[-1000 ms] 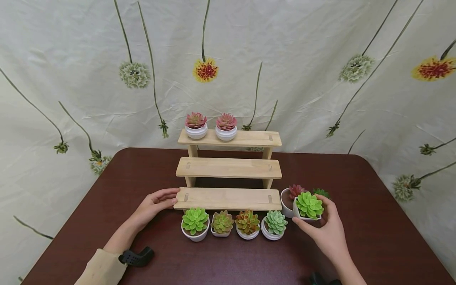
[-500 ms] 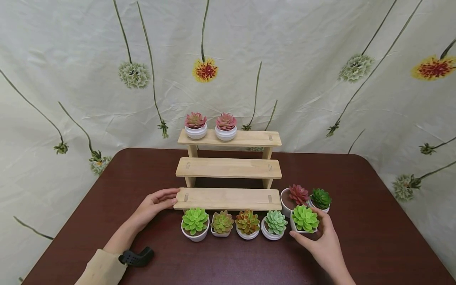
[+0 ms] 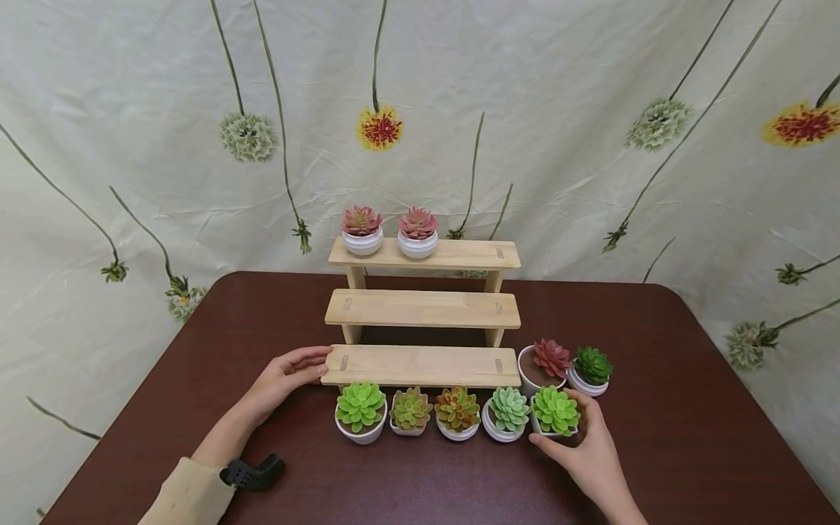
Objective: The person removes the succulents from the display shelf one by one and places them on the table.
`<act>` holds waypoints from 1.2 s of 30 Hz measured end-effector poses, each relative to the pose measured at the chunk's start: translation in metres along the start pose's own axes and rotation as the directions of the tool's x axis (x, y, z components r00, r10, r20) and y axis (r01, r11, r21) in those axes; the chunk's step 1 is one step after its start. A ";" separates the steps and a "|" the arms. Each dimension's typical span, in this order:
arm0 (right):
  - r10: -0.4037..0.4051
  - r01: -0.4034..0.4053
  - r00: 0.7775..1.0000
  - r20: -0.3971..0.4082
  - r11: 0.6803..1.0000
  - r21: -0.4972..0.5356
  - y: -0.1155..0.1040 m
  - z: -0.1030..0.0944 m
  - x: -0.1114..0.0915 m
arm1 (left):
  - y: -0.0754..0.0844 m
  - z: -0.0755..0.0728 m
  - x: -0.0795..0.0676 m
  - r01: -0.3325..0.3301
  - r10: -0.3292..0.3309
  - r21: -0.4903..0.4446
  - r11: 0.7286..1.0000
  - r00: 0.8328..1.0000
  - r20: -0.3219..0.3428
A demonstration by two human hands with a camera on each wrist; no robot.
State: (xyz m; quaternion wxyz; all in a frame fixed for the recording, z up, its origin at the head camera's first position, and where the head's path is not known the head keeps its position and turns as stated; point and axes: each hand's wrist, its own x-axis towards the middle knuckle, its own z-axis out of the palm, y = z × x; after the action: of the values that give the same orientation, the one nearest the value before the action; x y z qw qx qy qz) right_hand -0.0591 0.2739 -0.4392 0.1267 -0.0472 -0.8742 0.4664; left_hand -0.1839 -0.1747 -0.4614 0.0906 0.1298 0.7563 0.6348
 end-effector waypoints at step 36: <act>-0.020 0.018 0.999 0.045 0.999 0.048 -0.001 -0.006 0.007 | 0.001 0.000 0.000 0.001 -0.001 0.008 1.000 1.000 0.007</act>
State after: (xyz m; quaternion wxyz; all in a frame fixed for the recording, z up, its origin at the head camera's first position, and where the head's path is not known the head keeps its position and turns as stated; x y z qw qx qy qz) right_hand -0.0639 0.2792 -0.4342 0.1125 -0.0253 -0.8660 0.4866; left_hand -0.1837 -0.1751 -0.4601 0.0931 0.1318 0.7584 0.6314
